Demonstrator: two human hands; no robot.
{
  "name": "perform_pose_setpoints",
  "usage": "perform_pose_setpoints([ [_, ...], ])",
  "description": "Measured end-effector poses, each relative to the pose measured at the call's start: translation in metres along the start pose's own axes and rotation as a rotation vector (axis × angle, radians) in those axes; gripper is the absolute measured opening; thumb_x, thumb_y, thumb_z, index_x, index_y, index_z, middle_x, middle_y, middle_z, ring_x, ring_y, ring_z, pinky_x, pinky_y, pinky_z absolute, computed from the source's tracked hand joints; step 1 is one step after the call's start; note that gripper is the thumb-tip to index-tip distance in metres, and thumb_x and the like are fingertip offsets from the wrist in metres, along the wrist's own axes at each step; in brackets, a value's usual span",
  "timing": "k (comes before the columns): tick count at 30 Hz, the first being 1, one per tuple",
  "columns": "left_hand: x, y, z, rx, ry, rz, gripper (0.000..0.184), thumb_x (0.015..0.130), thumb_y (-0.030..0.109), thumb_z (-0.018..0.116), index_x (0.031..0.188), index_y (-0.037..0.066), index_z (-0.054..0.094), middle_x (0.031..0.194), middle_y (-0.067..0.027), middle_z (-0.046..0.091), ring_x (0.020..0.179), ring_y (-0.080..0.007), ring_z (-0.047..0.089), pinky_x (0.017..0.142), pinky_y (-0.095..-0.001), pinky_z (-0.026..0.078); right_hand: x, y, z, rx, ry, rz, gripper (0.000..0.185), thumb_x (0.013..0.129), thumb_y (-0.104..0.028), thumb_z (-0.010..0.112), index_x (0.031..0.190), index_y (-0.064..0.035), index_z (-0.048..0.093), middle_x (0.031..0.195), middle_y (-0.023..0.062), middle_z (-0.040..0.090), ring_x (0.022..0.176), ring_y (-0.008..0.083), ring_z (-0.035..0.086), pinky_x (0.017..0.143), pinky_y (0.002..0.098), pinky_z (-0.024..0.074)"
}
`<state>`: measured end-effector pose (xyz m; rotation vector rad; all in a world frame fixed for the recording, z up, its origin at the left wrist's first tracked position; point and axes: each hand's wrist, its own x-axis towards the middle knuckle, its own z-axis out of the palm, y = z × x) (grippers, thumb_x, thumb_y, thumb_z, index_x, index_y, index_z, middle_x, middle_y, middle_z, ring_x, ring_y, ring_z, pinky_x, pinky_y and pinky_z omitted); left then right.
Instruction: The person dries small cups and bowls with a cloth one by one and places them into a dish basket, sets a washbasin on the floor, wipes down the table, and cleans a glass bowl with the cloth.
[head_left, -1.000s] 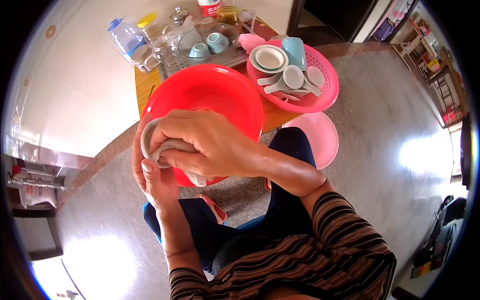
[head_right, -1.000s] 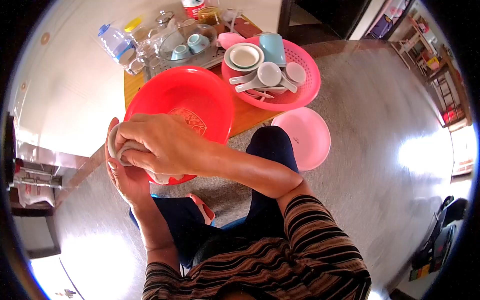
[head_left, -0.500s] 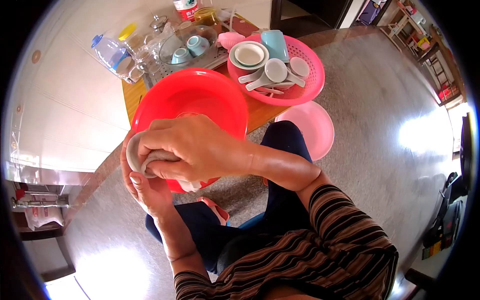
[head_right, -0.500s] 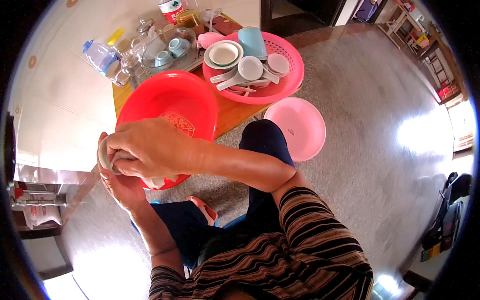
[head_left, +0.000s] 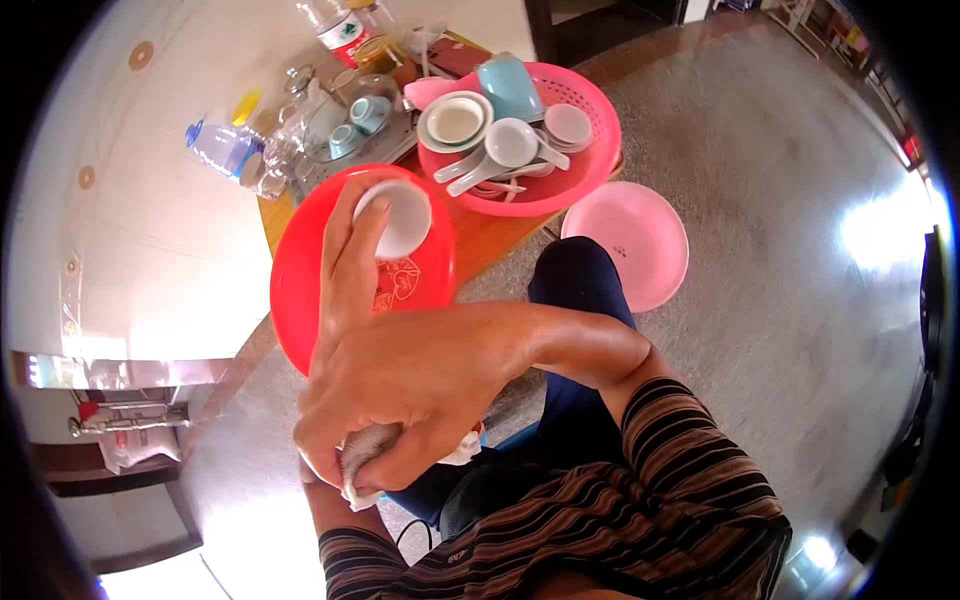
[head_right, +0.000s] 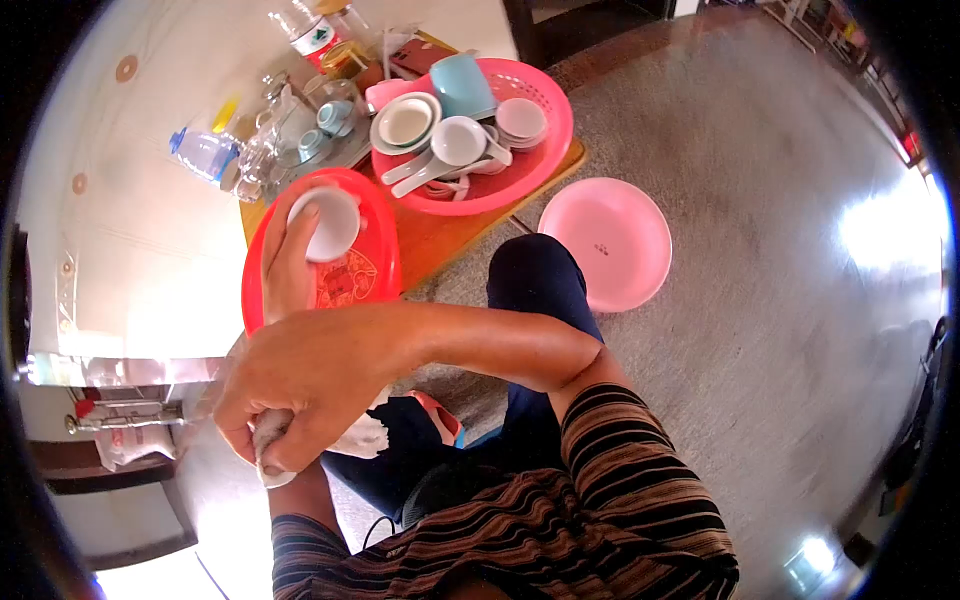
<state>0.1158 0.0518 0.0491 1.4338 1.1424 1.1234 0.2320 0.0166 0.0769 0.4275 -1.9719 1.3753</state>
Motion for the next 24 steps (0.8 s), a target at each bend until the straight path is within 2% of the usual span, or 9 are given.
perform_pose_setpoints([
  [3,0.042,0.004,0.024,0.268,-0.155,0.105,0.023,0.091,0.019,0.046,0.105,0.004,0.056,0.097,-0.0084,0.060,0.088,-0.0174,0.058,0.077,-0.0310,0.044,-0.012,-0.010,-0.007,-0.034,0.095,-0.071,0.015,0.074,-0.014,0.063,0.083,-0.0037,0.058,0.078,0.0086,0.061,0.073,0.0263,0.059,0.065,0.0347,0.0449],
  [5,0.068,0.004,0.044,0.640,-0.258,0.503,0.020,0.088,0.018,0.050,0.100,0.006,0.060,0.096,-0.0104,0.060,0.085,-0.0224,0.058,0.075,-0.0326,0.045,-0.019,-0.018,-0.013,-0.027,0.164,-0.104,0.015,0.074,-0.014,0.063,0.083,-0.0034,0.058,0.077,0.0088,0.061,0.073,0.0264,0.060,0.064,0.0348,0.0450],
  [8,0.107,-0.012,0.075,0.893,-0.252,0.688,0.021,0.086,0.019,0.053,0.102,0.008,0.061,0.093,-0.0101,0.060,0.084,-0.0235,0.058,0.076,-0.0323,0.044,-0.029,-0.034,-0.026,-0.132,0.213,-0.115,0.016,0.075,-0.015,0.064,0.082,-0.0029,0.057,0.077,0.0093,0.061,0.073,0.0269,0.060,0.063,0.0350,0.0452],
  [11,0.136,-0.030,0.112,0.860,-0.251,0.723,0.020,0.082,0.018,0.055,0.099,0.009,0.062,0.090,-0.0113,0.061,0.088,-0.0299,0.057,0.078,-0.0364,0.045,-0.038,-0.042,-0.032,-0.179,0.226,-0.095,0.017,0.075,-0.016,0.064,0.082,-0.0032,0.056,0.077,0.0094,0.060,0.072,0.0272,0.060,0.062,0.0350,0.0451],
  [15,0.164,-0.059,0.148,0.948,-0.233,0.748,0.017,0.080,0.018,0.056,0.093,0.009,0.063,0.091,-0.0096,0.062,0.090,-0.0295,0.057,0.079,-0.0400,0.044,-0.045,-0.049,-0.038,-0.233,0.292,-0.143,0.016,0.076,-0.016,0.064,0.082,-0.0040,0.057,0.074,0.0092,0.060,0.071,0.0277,0.059,0.061,0.0344,0.0447],
  [17,0.172,-0.068,0.154,1.159,-0.248,0.769,0.017,0.079,0.019,0.056,0.092,0.011,0.064,0.092,-0.0087,0.063,0.093,-0.0279,0.057,0.081,-0.0427,0.043,-0.048,-0.049,-0.044,-0.235,0.285,-0.163,0.015,0.076,-0.016,0.064,0.081,-0.0044,0.058,0.074,0.0094,0.060,0.070,0.0279,0.059,0.061,0.0339,0.0448],
  [20,0.178,-0.080,0.156,1.217,-0.240,0.750,0.019,0.076,0.019,0.055,0.090,0.012,0.065,0.091,-0.0082,0.064,0.093,-0.0273,0.057,0.077,-0.0436,0.043,-0.056,-0.046,-0.061,-0.230,0.282,-0.196,0.018,0.073,-0.017,0.061,0.081,-0.0003,0.060,0.076,0.0129,0.061,0.073,0.0277,0.061,0.065,0.0334,0.0465],
  [22,0.185,-0.087,0.150,1.243,-0.213,0.752,0.019,0.074,0.017,0.054,0.087,0.011,0.066,0.090,-0.0097,0.065,0.092,-0.0282,0.058,0.074,-0.0436,0.045,-0.069,-0.055,-0.072,-0.217,0.507,-0.205,0.019,0.071,-0.013,0.062,0.085,0.0000,0.061,0.077,0.0114,0.062,0.072,0.0233,0.061,0.066,0.0305,0.0469],
  [24,0.197,-0.092,0.137,1.277,-0.414,0.911,0.019,0.076,0.019,0.056,0.089,0.010,0.066,0.093,-0.0108,0.064,0.092,-0.0284,0.058,0.077,-0.0425,0.045,-0.079,-0.062,-0.075,-0.173,0.827,-0.210,0.023,0.071,-0.016,0.060,0.087,0.0011,0.060,0.078,0.0106,0.062,0.070,0.0187,0.059,0.064,0.0273,0.0460],
])
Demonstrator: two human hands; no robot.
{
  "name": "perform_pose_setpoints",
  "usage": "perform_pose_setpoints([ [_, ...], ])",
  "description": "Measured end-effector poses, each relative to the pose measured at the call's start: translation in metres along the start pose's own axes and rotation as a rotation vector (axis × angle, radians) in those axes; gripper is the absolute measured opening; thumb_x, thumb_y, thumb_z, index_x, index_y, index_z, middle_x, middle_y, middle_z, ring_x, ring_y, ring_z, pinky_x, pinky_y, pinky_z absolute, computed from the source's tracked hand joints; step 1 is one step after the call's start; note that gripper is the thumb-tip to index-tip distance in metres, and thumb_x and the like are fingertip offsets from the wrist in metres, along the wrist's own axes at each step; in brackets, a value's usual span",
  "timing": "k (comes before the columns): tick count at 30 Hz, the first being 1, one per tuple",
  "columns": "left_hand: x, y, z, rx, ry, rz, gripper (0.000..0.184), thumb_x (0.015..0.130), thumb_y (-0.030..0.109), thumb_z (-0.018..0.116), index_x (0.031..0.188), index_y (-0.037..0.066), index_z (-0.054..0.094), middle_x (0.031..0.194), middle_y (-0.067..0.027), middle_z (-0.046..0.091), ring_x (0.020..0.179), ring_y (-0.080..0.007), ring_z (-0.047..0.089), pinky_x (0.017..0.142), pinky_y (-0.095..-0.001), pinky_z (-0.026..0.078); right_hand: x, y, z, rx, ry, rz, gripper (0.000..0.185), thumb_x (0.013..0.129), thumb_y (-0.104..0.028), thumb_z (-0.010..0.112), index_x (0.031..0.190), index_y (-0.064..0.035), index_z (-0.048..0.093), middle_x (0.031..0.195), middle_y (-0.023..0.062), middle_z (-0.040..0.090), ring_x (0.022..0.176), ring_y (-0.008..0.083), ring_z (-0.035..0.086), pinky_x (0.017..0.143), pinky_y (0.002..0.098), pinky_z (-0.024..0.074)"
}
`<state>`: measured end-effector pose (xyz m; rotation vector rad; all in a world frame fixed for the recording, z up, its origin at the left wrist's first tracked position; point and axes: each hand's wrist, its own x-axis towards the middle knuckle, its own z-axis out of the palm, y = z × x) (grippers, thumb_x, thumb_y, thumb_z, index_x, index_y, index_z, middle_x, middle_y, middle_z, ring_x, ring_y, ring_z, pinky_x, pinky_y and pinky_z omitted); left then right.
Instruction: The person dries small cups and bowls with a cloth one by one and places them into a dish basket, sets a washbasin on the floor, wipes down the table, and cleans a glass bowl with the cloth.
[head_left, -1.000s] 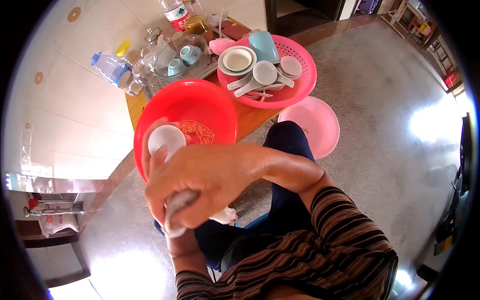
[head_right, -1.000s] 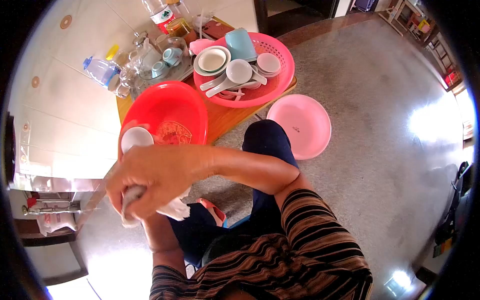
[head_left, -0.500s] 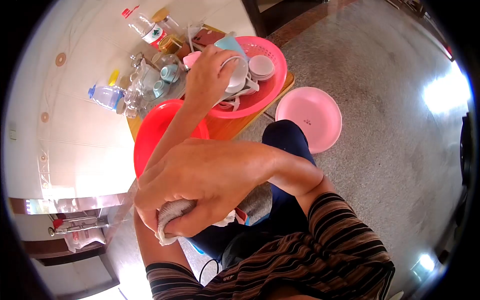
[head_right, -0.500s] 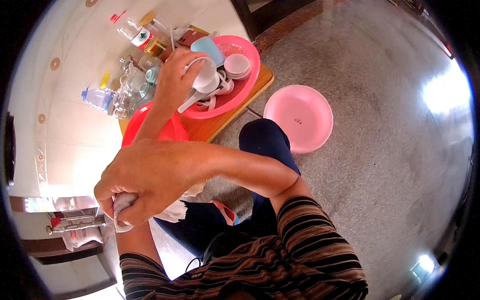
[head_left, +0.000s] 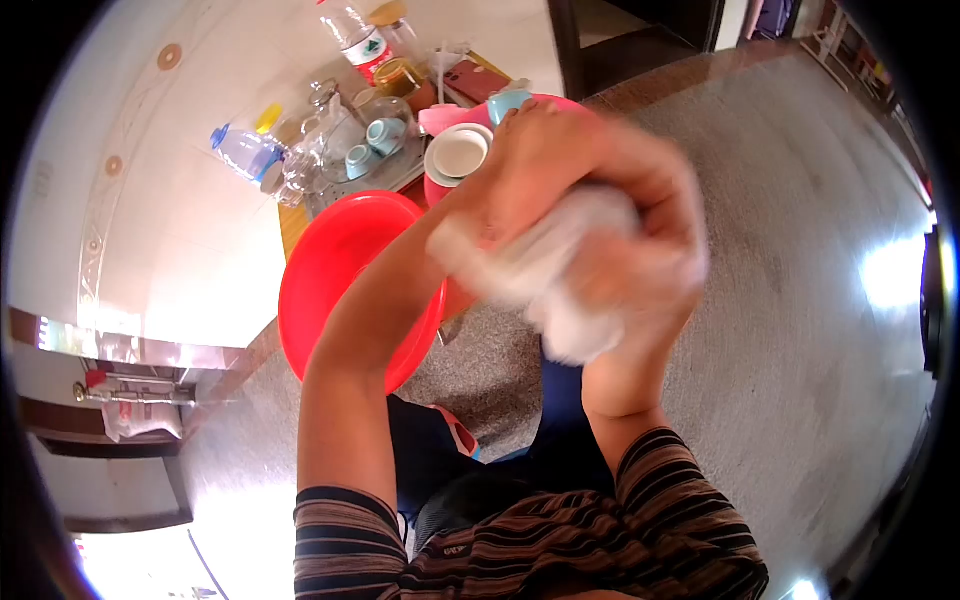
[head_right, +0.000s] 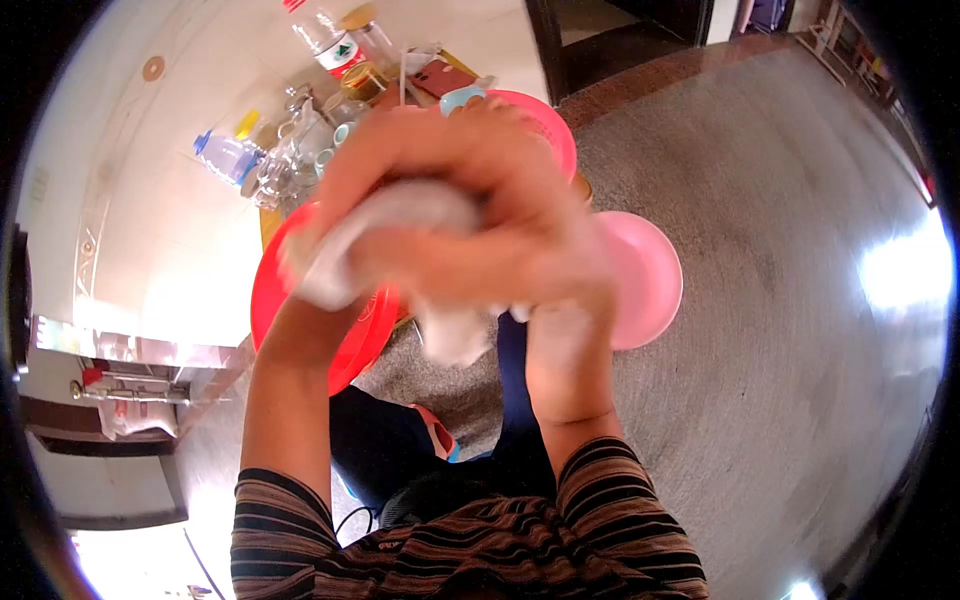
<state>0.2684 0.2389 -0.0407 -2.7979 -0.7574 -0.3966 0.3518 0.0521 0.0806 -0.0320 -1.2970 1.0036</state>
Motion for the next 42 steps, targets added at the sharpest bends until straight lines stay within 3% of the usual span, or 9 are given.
perform_pose_setpoints([
  [4,-0.048,-0.004,-0.071,-0.341,0.376,-0.281,0.022,0.078,0.024,0.064,0.092,0.007,0.064,0.095,-0.0123,0.062,0.092,-0.0294,0.056,0.079,-0.0377,0.045,0.010,-0.012,0.001,-0.235,0.611,-0.094,0.033,0.081,-0.025,0.051,0.090,0.0056,0.055,0.071,0.0102,0.053,0.063,0.0109,0.050,0.050,0.0196,0.0375],
  [6,-0.074,-0.045,-0.082,-0.259,0.319,-0.321,0.018,0.078,0.020,0.063,0.091,0.008,0.064,0.095,-0.0122,0.062,0.091,-0.0280,0.058,0.078,-0.0375,0.046,0.009,-0.007,0.001,-0.339,0.769,-0.166,0.032,0.084,-0.024,0.048,0.091,0.0065,0.054,0.071,0.0096,0.051,0.062,0.0101,0.048,0.050,0.0188,0.0366],
  [12,-0.158,-0.171,-0.062,-0.186,0.221,-0.809,0.027,0.077,0.024,0.065,0.098,0.008,0.064,0.097,-0.0124,0.064,0.091,-0.0246,0.061,0.078,-0.0350,0.047,0.010,-0.008,-0.030,-0.351,0.111,-0.211,0.024,0.090,-0.013,0.047,0.109,-0.0009,0.055,0.095,0.0142,0.058,0.071,0.0151,0.057,0.060,0.0197,0.0455],
  [18,-0.153,-0.185,-0.034,-0.137,0.099,-0.869,0.053,0.072,0.034,0.069,0.117,0.010,0.055,0.110,-0.0142,0.060,0.104,-0.0315,0.056,0.088,-0.0398,0.043,0.014,0.010,0.015,-0.176,0.678,-0.160,0.026,0.085,-0.024,0.055,0.097,-0.0015,0.060,0.084,0.0026,0.061,0.076,0.0066,0.057,0.066,0.0181,0.0443],
  [26,-0.140,-0.186,-0.026,-0.109,-0.100,-0.847,0.059,0.070,0.039,0.071,0.120,0.013,0.053,0.111,-0.0144,0.060,0.106,-0.0303,0.056,0.089,-0.0402,0.042,0.019,0.027,0.021,-0.268,0.664,-0.168,0.023,0.087,-0.021,0.054,0.105,-0.0061,0.057,0.094,0.0052,0.058,0.084,0.0113,0.056,0.075,0.0225,0.0452],
  [33,-0.152,-0.173,-0.091,-0.208,0.219,-0.767,0.054,0.076,0.033,0.070,0.120,0.008,0.052,0.105,-0.0168,0.061,0.095,-0.0264,0.059,0.082,-0.0367,0.046,0.023,0.042,0.010,-0.621,0.502,-0.291,0.024,0.089,-0.018,0.054,0.112,-0.0105,0.054,0.102,0.0077,0.056,0.091,0.0161,0.056,0.082,0.0268,0.0461],
  [35,-0.159,-0.137,-0.129,-0.891,0.470,-0.900,0.049,0.083,0.032,0.063,0.121,0.004,0.050,0.107,-0.0130,0.060,0.091,-0.0220,0.060,0.078,-0.0339,0.048,0.022,0.048,0.012,-0.608,0.555,-0.291,0.025,0.089,-0.017,0.054,0.114,-0.0118,0.053,0.105,0.0084,0.055,0.093,0.0174,0.056,0.085,0.0280,0.0464],
  [38,-0.187,-0.062,-0.163,-1.495,0.533,-0.900,0.043,0.092,0.031,0.048,0.123,0.000,0.046,0.109,-0.0120,0.059,0.087,-0.0199,0.062,0.072,-0.0318,0.052,0.029,0.045,0.026,-0.119,0.840,-0.120,0.023,0.089,-0.024,0.057,0.108,-0.0100,0.053,0.087,0.0029,0.058,0.069,0.0087,0.056,0.059,0.0212,0.0493],
  [42,-0.226,0.022,-0.171,-1.837,0.443,-0.817,0.041,0.095,0.027,0.044,0.123,-0.003,0.045,0.105,-0.0114,0.059,0.083,-0.0194,0.063,0.077,-0.0358,0.054,0.020,0.059,0.027,-0.030,0.843,-0.201,0.029,0.093,-0.032,0.050,0.113,-0.0120,0.046,0.098,0.0003,0.054,0.089,0.0080,0.051,0.080,0.0234,0.0426],
])
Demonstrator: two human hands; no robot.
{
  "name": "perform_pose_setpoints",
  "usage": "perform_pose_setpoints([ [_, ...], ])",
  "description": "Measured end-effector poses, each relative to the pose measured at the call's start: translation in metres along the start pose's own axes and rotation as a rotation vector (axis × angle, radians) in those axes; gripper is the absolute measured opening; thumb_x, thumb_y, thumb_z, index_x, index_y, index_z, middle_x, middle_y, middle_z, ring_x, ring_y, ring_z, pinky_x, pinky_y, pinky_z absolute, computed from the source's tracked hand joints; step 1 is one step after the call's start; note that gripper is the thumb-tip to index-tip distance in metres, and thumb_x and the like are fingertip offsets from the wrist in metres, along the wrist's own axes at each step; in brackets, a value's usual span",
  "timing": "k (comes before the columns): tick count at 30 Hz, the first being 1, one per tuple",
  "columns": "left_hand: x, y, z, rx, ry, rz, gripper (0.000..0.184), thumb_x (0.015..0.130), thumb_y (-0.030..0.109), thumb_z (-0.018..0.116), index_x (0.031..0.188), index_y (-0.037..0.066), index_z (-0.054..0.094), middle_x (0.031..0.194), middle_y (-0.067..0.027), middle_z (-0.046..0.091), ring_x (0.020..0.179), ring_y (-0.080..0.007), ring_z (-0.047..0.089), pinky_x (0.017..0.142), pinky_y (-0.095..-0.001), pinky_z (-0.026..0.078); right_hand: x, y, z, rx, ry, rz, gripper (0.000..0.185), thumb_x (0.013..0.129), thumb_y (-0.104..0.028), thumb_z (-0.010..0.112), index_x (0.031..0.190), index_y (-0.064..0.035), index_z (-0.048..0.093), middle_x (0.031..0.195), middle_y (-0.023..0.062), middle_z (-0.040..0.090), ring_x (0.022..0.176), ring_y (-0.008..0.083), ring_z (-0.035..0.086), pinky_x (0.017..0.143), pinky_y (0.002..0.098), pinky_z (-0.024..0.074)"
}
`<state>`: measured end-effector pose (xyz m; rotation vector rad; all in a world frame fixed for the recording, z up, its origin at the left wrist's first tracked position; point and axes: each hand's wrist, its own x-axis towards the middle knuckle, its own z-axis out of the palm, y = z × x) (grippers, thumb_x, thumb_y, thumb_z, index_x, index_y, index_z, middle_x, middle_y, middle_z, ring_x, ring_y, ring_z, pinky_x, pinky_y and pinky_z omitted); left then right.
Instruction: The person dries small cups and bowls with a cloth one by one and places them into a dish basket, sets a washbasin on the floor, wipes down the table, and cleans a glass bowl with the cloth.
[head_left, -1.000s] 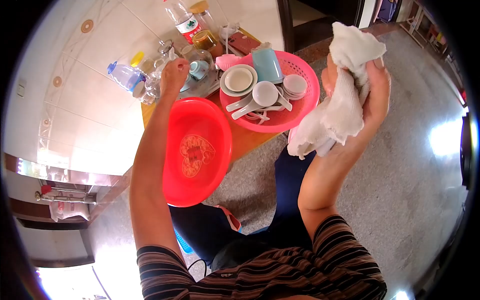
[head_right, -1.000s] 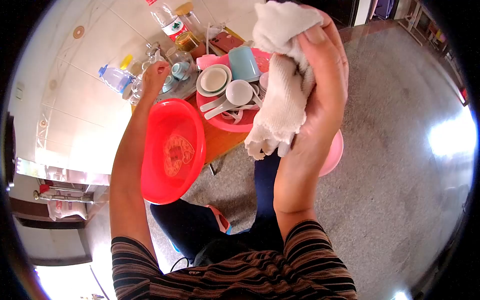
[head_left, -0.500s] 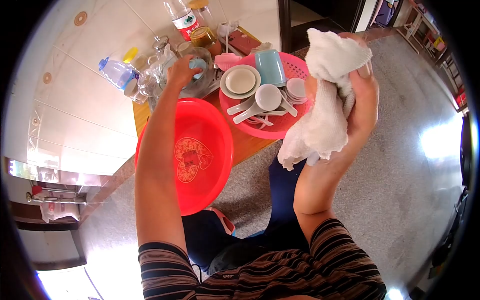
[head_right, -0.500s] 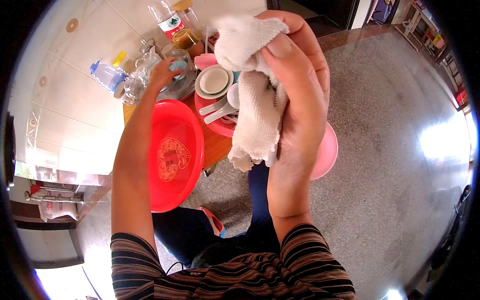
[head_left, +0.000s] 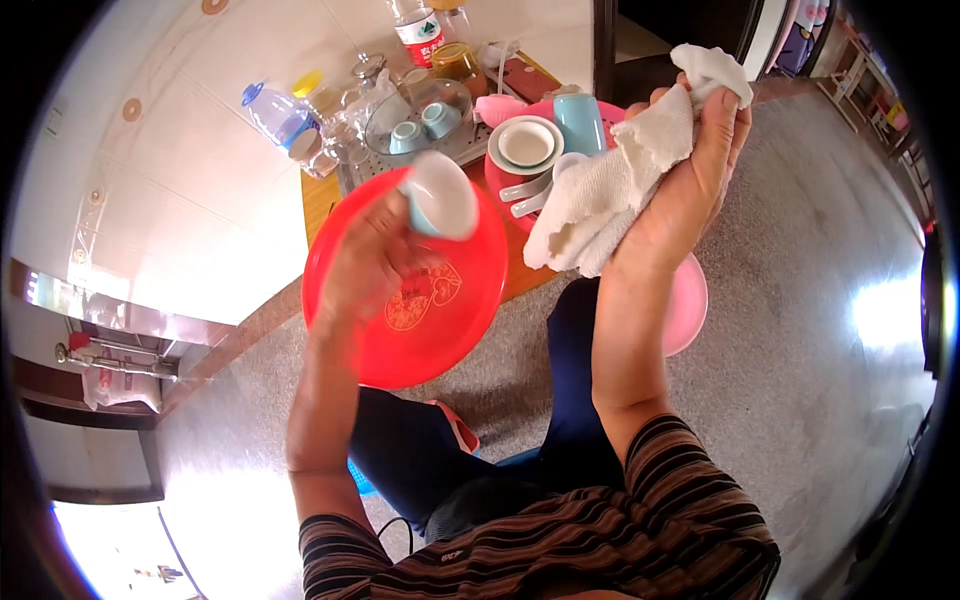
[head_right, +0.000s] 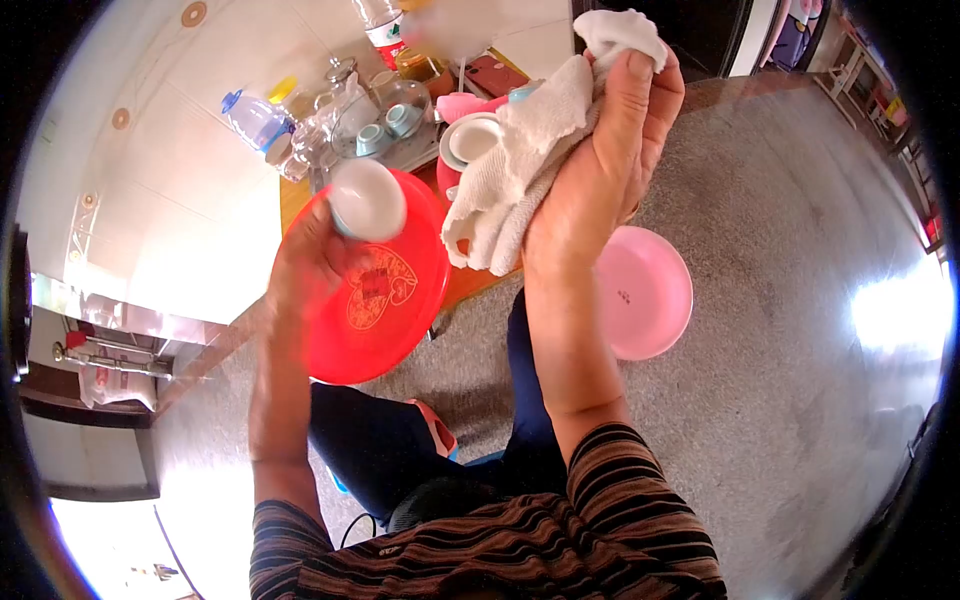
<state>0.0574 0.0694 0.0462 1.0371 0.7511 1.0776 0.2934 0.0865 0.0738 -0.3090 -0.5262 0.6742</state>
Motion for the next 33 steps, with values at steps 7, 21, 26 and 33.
perform_pose_setpoints([
  [7,-0.057,-0.038,0.027,-0.247,-0.018,-0.080,0.047,0.095,0.032,0.043,0.129,0.000,0.040,0.114,-0.0123,0.056,0.096,-0.0215,0.060,0.064,-0.0334,0.056,-0.069,0.025,0.045,-0.147,-0.392,-0.036,0.026,0.090,-0.022,0.055,0.109,-0.0060,0.049,0.094,0.0054,0.056,0.085,0.0111,0.053,0.075,0.0249,0.0450],
  [21,-0.102,-0.014,-0.035,-0.141,0.315,0.418,0.049,0.094,0.035,0.044,0.127,-0.002,0.043,0.107,-0.0115,0.059,0.090,-0.0181,0.062,0.066,-0.0278,0.053,-0.116,0.042,0.060,-0.840,-1.491,-0.372,0.046,0.070,-0.011,0.069,0.115,-0.0092,0.055,0.109,0.0066,0.053,0.096,0.0264,0.054,0.075,0.0357,0.0490],
  [26,-0.104,-0.009,-0.034,0.195,0.359,0.536,0.056,0.087,0.028,0.059,0.129,-0.003,0.040,0.117,-0.0120,0.054,0.106,-0.0176,0.053,0.083,-0.0283,0.049,-0.135,0.052,0.061,-0.951,-1.423,-0.135,0.040,0.070,-0.009,0.069,0.108,-0.0067,0.056,0.093,0.0053,0.058,0.082,0.0234,0.058,0.065,0.0322,0.0499],
  [33,-0.103,-0.006,-0.049,0.625,0.278,0.697,0.064,0.078,0.020,0.068,0.131,0.002,0.038,0.129,-0.0154,0.043,0.119,-0.0249,0.045,0.095,-0.0390,0.043,-0.126,0.076,0.045,-0.111,-1.093,1.111,0.025,0.085,-0.015,0.059,0.106,-0.0011,0.056,0.094,0.0050,0.063,0.078,0.0078,0.061,0.063,0.0227,0.0492],
])
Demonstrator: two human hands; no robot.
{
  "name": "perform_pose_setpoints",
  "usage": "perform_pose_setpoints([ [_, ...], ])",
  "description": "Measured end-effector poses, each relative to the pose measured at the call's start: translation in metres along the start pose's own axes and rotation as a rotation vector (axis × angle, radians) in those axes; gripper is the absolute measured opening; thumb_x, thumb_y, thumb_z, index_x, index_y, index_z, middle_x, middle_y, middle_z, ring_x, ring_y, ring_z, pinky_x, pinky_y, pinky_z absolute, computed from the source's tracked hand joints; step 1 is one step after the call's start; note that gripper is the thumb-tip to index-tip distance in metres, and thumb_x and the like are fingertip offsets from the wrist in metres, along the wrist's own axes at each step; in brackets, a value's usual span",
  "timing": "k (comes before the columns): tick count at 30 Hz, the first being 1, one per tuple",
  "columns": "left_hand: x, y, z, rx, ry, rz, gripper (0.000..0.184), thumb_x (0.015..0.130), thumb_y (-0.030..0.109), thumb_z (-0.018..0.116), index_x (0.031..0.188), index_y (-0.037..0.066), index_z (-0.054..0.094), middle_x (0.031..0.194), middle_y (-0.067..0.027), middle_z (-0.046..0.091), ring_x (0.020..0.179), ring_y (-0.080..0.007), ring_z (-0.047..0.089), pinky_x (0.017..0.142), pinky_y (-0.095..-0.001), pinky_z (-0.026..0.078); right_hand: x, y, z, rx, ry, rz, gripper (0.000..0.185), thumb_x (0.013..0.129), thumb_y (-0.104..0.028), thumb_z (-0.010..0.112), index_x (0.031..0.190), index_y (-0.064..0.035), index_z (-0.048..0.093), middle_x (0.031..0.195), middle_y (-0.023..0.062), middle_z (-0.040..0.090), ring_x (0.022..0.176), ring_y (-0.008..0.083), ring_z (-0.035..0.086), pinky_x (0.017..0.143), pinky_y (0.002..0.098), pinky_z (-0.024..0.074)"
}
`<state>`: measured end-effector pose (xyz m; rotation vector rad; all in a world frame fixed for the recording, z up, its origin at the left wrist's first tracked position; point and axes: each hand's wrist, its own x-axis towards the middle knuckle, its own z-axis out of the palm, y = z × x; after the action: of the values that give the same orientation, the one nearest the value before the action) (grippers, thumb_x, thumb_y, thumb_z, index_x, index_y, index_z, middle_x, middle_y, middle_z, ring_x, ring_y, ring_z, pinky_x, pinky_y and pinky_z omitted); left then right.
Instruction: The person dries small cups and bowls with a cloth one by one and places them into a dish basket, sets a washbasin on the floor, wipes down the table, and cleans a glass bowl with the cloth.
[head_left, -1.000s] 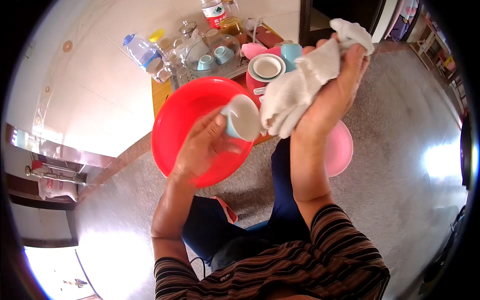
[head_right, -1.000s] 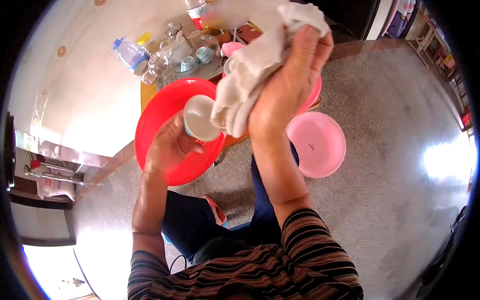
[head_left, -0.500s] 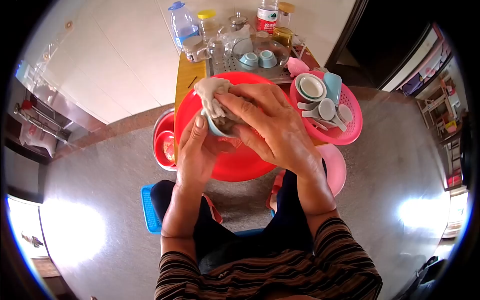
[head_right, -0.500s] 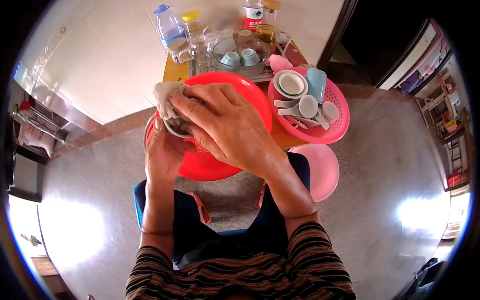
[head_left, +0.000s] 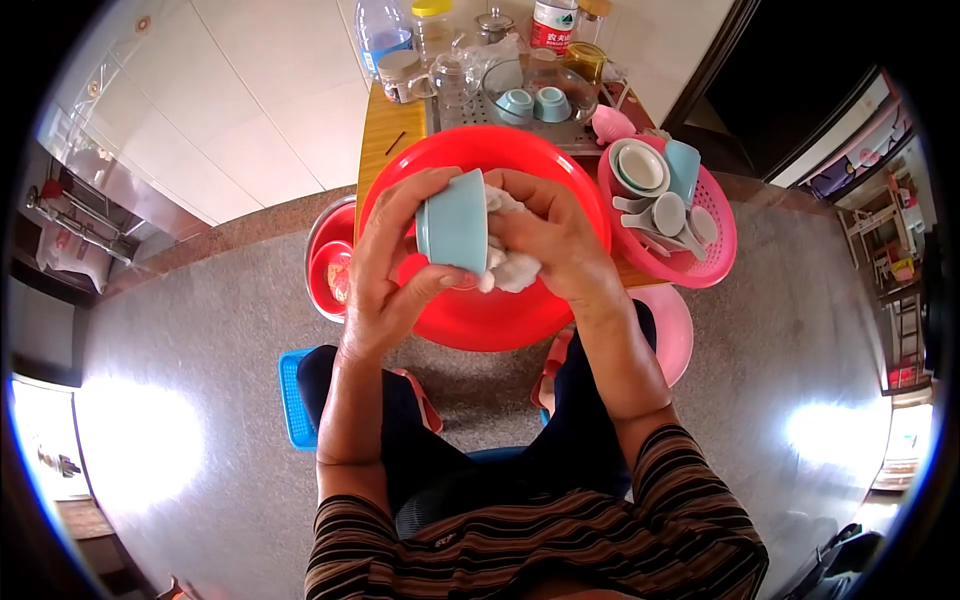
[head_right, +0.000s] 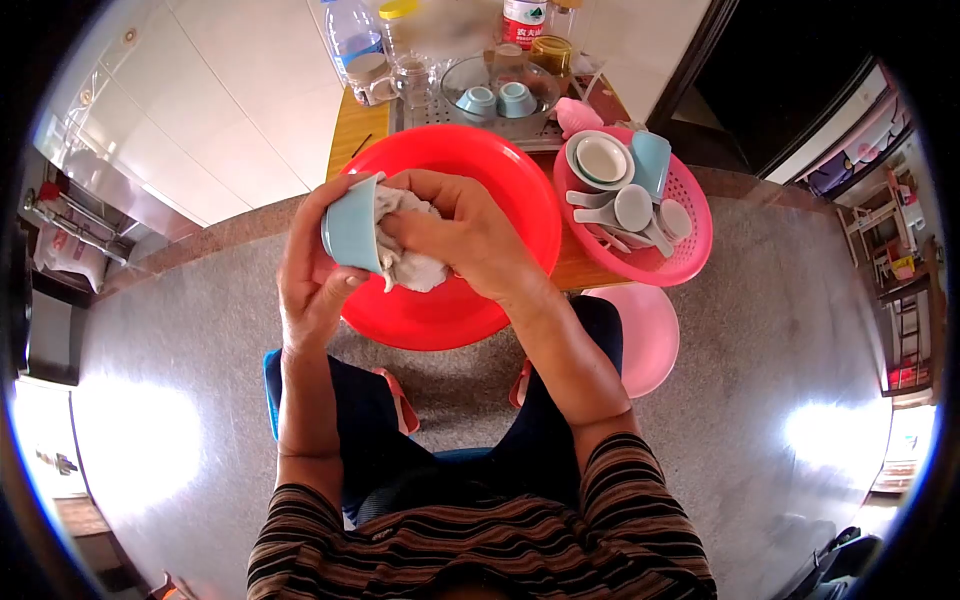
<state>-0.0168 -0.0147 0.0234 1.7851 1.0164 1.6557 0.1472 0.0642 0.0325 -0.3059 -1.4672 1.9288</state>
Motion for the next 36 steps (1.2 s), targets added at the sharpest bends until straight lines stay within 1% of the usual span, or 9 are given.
perform_pose_setpoints([
  [7,0.001,0.000,0.006,-0.138,0.076,0.024,0.074,0.076,0.029,0.069,0.133,-0.001,0.033,0.131,-0.0173,0.041,0.123,-0.0245,0.040,0.099,-0.0366,0.037,-0.004,-0.004,0.020,0.508,0.125,0.053,0.025,0.086,-0.010,0.057,0.109,-0.0002,0.055,0.095,0.0041,0.060,0.083,0.0083,0.059,0.075,0.0196,0.0482],
  [12,-0.003,0.003,0.005,-0.287,0.071,-0.022,0.072,0.084,0.043,0.058,0.133,-0.003,0.032,0.127,-0.0172,0.047,0.117,-0.0230,0.046,0.095,-0.0325,0.040,-0.006,-0.011,0.015,-0.690,-0.007,-0.483,0.027,0.075,-0.003,0.065,0.101,-0.0100,0.061,0.088,0.0051,0.057,0.079,0.0144,0.058,0.069,0.0228,0.0471],
  [16,-0.004,0.006,0.008,-0.248,0.109,-0.186,0.067,0.089,0.050,0.046,0.128,-0.004,0.040,0.116,-0.0148,0.055,0.102,-0.0192,0.056,0.075,-0.0275,0.051,-0.004,-0.012,0.022,-1.424,0.136,-0.767,0.030,0.064,-0.004,0.068,0.092,-0.0143,0.062,0.084,0.0034,0.053,0.074,0.0201,0.057,0.064,0.0285,0.0486],
  [19,-0.009,-0.002,0.007,-0.571,0.154,-0.460,0.065,0.089,0.053,0.042,0.125,0.000,0.041,0.110,-0.0110,0.056,0.098,-0.0169,0.057,0.066,-0.0275,0.054,-0.001,-0.002,0.026,-1.460,0.269,-0.905,0.032,0.061,-0.005,0.068,0.091,-0.0147,0.061,0.085,0.0038,0.054,0.075,0.0233,0.057,0.063,0.0313,0.0494],
  [23,-0.007,0.009,0.024,-0.519,0.206,-0.378,0.071,0.085,0.056,0.050,0.129,0.004,0.031,0.113,-0.0087,0.052,0.099,-0.0158,0.056,0.067,-0.0271,0.053,-0.003,0.005,0.029,-1.138,0.354,-0.819,0.028,0.069,-0.003,0.064,0.095,-0.0125,0.059,0.088,0.0033,0.056,0.076,0.0173,0.058,0.062,0.0283,0.0489],
  [25,-0.008,0.005,0.018,-0.474,0.173,-0.349,0.072,0.083,0.056,0.052,0.128,0.004,0.032,0.113,-0.0083,0.051,0.099,-0.0151,0.055,0.066,-0.0264,0.053,-0.009,0.002,0.031,-0.368,0.247,-0.200,0.024,0.078,-0.002,0.054,0.101,-0.0072,0.056,0.093,0.0035,0.059,0.081,0.0105,0.058,0.066,0.0248,0.0482],
  [29,-0.007,-0.011,0.009,-0.344,0.214,-0.222,0.074,0.081,0.055,0.056,0.128,0.003,0.033,0.115,-0.0084,0.049,0.099,-0.0140,0.052,0.069,-0.0240,0.050,-0.006,0.000,0.024,0.213,0.144,-0.113,0.026,0.082,-0.001,0.045,0.107,-0.0004,0.052,0.096,0.0040,0.058,0.086,0.0076,0.057,0.075,0.0224,0.0469],
  [32,-0.005,-0.006,0.007,-0.322,0.248,-0.184,0.068,0.082,0.043,0.062,0.129,0.002,0.032,0.117,-0.0103,0.046,0.105,-0.0166,0.050,0.081,-0.0276,0.047,-0.005,-0.002,0.023,0.289,0.097,-0.121,0.039,0.082,-0.007,0.054,0.120,-0.0014,0.046,0.107,0.0052,0.056,0.099,0.0122,0.055,0.086,0.0260,0.0448],
  [36,-0.002,-0.002,-0.004,0.206,0.275,-0.007,0.063,0.071,0.004,0.068,0.126,0.005,0.037,0.122,-0.0134,0.046,0.113,-0.0231,0.047,0.092,-0.0374,0.042,-0.003,-0.002,0.040,-0.078,0.185,-0.323,0.036,0.082,-0.010,0.064,0.113,-0.0014,0.048,0.096,0.0035,0.057,0.089,0.0090,0.057,0.075,0.0234,0.0480],
])
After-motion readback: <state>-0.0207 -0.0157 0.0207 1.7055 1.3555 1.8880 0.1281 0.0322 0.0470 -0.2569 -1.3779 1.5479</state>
